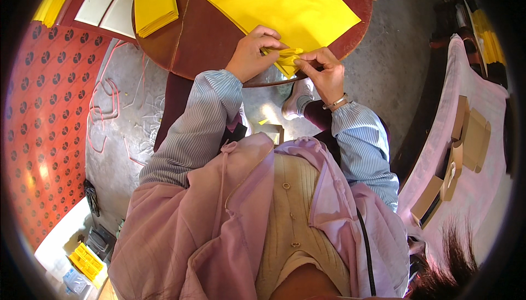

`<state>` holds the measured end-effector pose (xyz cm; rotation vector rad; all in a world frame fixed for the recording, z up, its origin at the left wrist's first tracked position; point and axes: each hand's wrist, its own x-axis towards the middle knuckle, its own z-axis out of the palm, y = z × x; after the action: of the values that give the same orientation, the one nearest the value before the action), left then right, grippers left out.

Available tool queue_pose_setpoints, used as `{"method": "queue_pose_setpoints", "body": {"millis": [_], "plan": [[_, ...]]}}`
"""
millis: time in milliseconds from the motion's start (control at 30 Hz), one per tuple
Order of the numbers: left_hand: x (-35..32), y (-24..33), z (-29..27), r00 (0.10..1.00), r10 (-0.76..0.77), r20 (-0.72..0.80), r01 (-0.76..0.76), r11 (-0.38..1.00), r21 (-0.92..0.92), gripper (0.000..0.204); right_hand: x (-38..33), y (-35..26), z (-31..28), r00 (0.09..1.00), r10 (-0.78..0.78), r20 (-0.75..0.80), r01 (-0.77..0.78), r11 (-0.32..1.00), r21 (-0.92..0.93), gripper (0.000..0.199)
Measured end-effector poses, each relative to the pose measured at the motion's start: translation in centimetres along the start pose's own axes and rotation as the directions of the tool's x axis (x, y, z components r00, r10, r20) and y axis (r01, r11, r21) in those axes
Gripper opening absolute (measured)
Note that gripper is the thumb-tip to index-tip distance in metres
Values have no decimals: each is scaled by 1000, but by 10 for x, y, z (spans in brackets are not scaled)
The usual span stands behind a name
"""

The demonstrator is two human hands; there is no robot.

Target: The person folds yellow paper sheets on a round wooden table. They fold each sheet in half, then fold the edges inward to create a smaller rectangular shape, and stack the finished pieces.

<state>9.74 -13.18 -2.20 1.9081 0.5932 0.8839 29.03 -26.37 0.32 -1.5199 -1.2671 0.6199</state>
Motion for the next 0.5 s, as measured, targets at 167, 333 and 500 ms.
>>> {"method": "queue_pose_setpoints", "body": {"millis": [167,333,500], "plan": [[-3,6,5,995,-99,17,98,993,68,19,0,2,1,1000,10,-6,-10,1000,6,15],[0,4,11,997,-41,-66,50,989,138,21,-1,-1,1,1000,-24,-18,24,1000,-21,17],[0,1,11,997,-35,-70,46,985,166,21,-2,-3,0,998,-58,1,58,997,-57,17]]}}
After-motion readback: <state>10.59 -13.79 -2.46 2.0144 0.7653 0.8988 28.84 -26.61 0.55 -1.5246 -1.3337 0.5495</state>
